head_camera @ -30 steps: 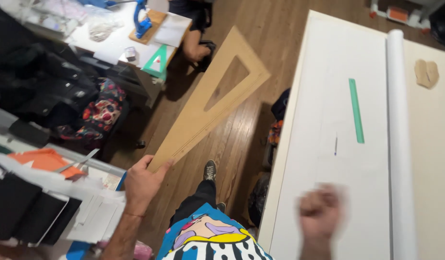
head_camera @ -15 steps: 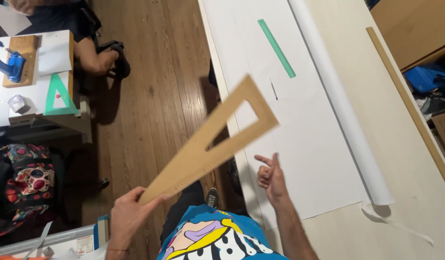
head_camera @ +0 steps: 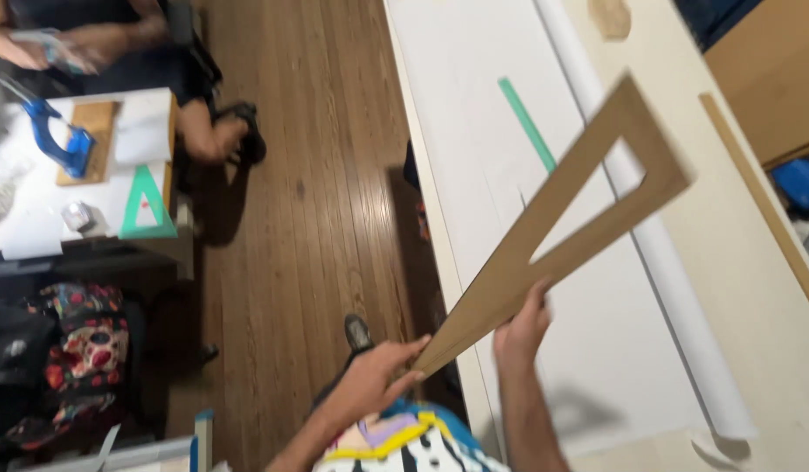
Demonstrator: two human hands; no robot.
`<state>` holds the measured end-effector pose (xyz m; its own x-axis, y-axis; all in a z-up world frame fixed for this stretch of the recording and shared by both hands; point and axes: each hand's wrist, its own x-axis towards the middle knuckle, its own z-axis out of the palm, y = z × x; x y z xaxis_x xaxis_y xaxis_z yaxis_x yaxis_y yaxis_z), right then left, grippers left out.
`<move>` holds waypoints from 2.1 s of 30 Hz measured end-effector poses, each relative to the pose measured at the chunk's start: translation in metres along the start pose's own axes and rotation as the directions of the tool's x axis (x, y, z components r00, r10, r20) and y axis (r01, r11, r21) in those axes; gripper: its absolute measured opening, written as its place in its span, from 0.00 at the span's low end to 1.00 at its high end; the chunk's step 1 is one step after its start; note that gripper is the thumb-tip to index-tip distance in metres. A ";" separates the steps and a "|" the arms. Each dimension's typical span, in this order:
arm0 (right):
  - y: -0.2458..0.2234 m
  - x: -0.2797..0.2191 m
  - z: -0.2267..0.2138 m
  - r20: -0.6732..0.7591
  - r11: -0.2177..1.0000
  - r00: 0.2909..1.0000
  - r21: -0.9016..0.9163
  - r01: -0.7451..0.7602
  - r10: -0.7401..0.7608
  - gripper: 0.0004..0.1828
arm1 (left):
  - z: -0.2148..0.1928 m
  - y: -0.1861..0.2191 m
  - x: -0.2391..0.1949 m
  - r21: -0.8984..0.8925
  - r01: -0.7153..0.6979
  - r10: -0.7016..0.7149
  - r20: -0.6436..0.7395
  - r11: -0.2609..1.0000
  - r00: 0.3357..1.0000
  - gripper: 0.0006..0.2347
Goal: Drawing straight lines on a large sheet of paper using a ruler and a large wooden triangle.
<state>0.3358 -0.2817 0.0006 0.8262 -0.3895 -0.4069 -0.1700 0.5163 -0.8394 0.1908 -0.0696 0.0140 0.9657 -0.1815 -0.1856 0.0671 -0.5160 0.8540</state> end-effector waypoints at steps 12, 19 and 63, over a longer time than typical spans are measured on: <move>-0.072 0.139 0.035 0.212 0.397 0.824 -0.796 0.457 -0.525 0.38 | -0.142 -0.087 0.065 0.008 0.393 -0.377 -0.259 0.920 0.889 0.26; -0.017 0.113 0.097 0.098 0.316 0.957 -0.930 0.186 -0.274 0.36 | -0.192 -0.148 0.127 0.183 0.261 -0.216 -0.234 0.948 0.948 0.24; 0.215 0.496 0.446 -0.041 0.316 0.984 -0.944 -0.094 0.171 0.42 | -0.448 -0.340 0.848 -0.192 0.478 -0.458 0.140 0.857 0.878 0.36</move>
<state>0.9482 -0.0238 -0.2207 0.7623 -0.3260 -0.5591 -0.6385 -0.5202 -0.5673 1.0994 0.3264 -0.2158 0.7822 -0.0400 -0.6217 0.5670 -0.3679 0.7370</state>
